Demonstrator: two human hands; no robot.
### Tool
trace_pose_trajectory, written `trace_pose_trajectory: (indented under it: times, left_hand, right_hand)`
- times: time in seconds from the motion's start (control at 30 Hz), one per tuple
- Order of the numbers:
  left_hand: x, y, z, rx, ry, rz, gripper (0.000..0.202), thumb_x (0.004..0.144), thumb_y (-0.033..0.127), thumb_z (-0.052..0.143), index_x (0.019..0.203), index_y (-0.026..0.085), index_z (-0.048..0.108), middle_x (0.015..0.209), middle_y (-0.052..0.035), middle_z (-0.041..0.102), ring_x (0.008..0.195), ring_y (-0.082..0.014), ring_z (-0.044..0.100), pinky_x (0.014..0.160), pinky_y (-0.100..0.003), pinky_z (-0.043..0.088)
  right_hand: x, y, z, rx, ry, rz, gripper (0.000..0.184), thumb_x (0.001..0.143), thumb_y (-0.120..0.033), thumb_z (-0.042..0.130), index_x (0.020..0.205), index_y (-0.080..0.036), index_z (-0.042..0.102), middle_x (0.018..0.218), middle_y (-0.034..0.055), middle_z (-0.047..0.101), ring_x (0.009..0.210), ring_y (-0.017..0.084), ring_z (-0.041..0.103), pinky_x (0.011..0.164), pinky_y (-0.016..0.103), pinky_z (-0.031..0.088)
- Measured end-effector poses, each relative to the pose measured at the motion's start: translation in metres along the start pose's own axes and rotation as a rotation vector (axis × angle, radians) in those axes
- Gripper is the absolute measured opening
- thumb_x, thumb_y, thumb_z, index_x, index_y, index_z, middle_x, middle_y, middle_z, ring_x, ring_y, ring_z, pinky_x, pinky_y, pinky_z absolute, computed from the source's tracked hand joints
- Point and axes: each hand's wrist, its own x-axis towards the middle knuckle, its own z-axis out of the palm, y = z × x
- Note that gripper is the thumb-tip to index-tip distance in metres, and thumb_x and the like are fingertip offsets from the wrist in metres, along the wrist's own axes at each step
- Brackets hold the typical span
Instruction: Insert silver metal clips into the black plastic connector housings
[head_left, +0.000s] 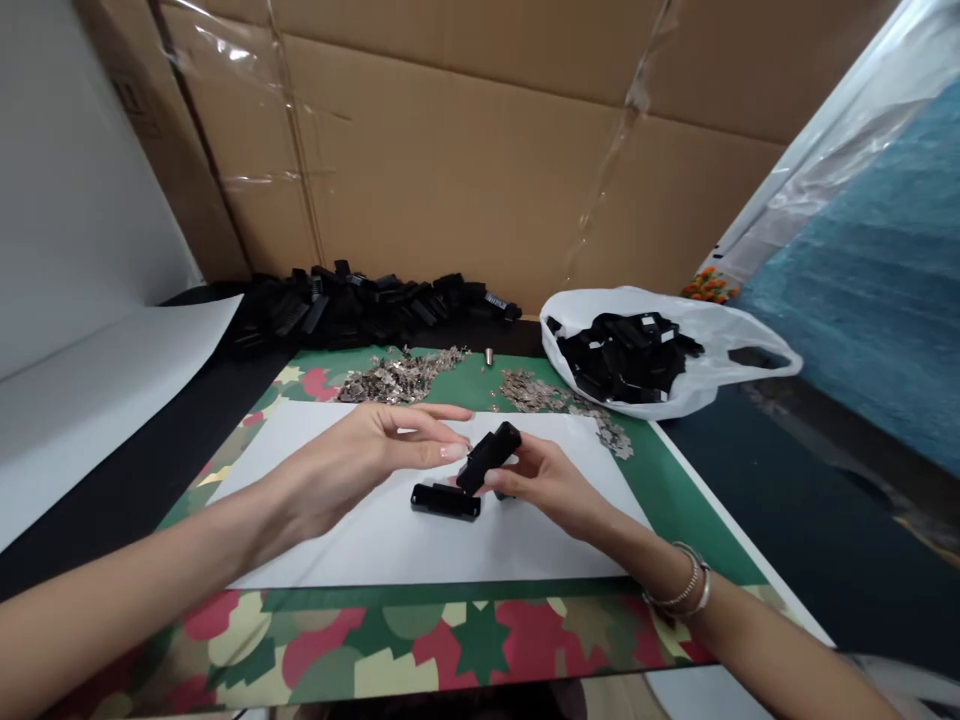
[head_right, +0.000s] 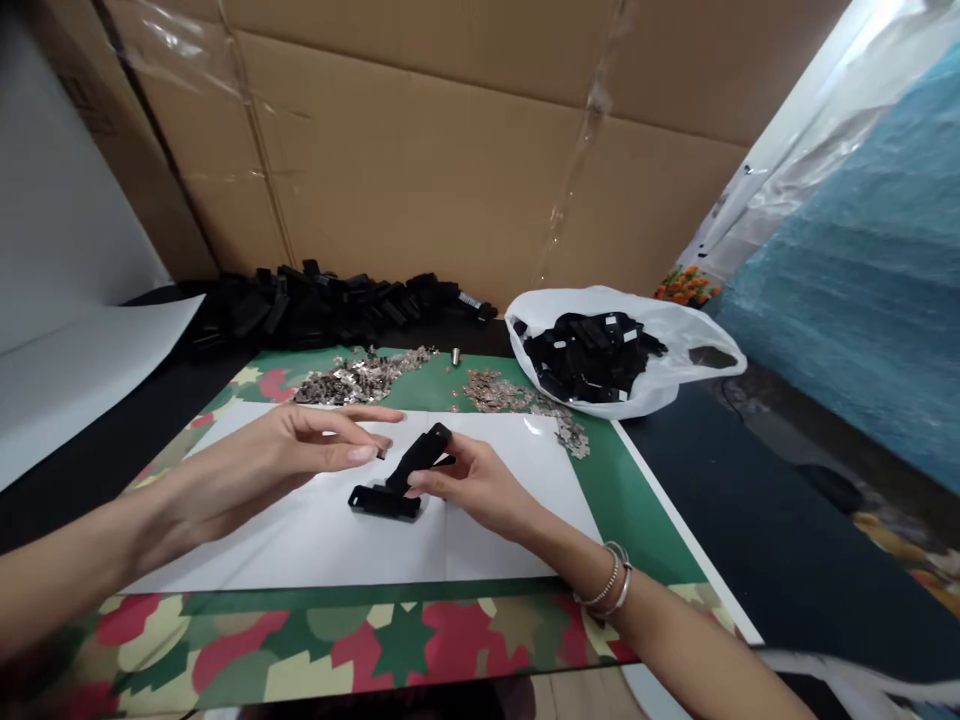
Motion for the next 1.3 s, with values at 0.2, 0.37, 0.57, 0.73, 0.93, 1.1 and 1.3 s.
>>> trace_pose_trajectory:
  times: [0.2,0.37,0.57,0.73,0.93,1.1,1.3]
  left_hand:
    - [0.001,-0.014,0.012,0.052,0.002,0.039,0.012,0.073,0.039,0.069,0.071,0.029,0.074,0.137,0.0027,0.046,0.129,-0.0293,0.035,0.105,-0.044,0.030]
    - [0.008,-0.024,0.015,0.064,0.020,0.007,0.013,0.075,0.042,0.067,0.080,0.033,0.074,0.135,0.0043,0.047,0.131,-0.0261,0.031,0.104,-0.042,0.030]
    - [0.009,-0.023,0.018,0.057,0.043,-0.024,0.014,0.072,0.042,0.069,0.080,0.031,0.075,0.135,0.0032,0.048,0.123,-0.0252,0.042,0.096,-0.035,0.041]
    - [0.004,-0.021,0.020,0.017,0.089,-0.034,0.012,0.074,0.038,0.068,0.074,0.028,0.075,0.128,0.0026,0.052,0.110,-0.0229,0.052,0.089,-0.030,0.044]
    - [0.003,-0.023,0.024,-0.042,0.073,-0.055,0.014,0.074,0.037,0.068,0.069,0.026,0.075,0.124,0.0019,0.051,0.097,-0.0193,0.055,0.073,-0.026,0.048]
    - [0.007,-0.026,0.026,-0.038,0.103,-0.071,0.015,0.074,0.036,0.068,0.067,0.025,0.075,0.123,0.0020,0.050,0.099,-0.0180,0.053,0.073,-0.023,0.046]
    - [0.004,-0.026,0.027,-0.104,0.079,-0.099,0.021,0.076,0.039,0.065,0.068,0.022,0.075,0.123,-0.0011,0.047,0.098,-0.0191,0.053,0.072,-0.024,0.047]
  right_hand:
    - [0.002,0.000,0.011,0.040,-0.073,0.022,0.027,0.072,-0.025,0.071,0.094,-0.016,0.060,0.093,0.0049,0.066,0.086,0.019,0.066,0.077,0.035,0.052]
    - [0.000,-0.003,0.017,0.058,-0.136,0.147,0.052,0.063,-0.018,0.077,0.109,-0.018,0.054,0.095,0.0045,0.068,0.088,0.020,0.067,0.082,0.035,0.050]
    - [-0.001,-0.002,0.018,0.053,-0.129,0.151,0.045,0.065,-0.021,0.076,0.105,-0.018,0.057,0.100,0.0038,0.066,0.091,0.020,0.067,0.084,0.034,0.049]
    - [0.000,-0.003,0.018,0.059,-0.093,0.167,0.044,0.064,-0.019,0.076,0.104,-0.016,0.058,0.087,0.0035,0.068,0.085,0.020,0.067,0.075,0.033,0.052]
    - [0.001,-0.001,0.017,0.074,-0.084,0.151,0.048,0.062,-0.018,0.078,0.106,-0.018,0.058,0.092,0.0033,0.065,0.082,0.020,0.068,0.064,0.026,0.053]
    - [0.001,0.002,0.016,0.121,-0.095,0.149,0.039,0.063,-0.016,0.077,0.098,-0.018,0.060,0.089,0.0006,0.064,0.081,0.019,0.069,0.060,0.022,0.052]
    - [0.001,0.003,0.016,0.129,-0.101,0.165,0.041,0.061,-0.017,0.077,0.098,-0.017,0.059,0.082,0.0005,0.067,0.078,0.018,0.069,0.063,0.025,0.052]
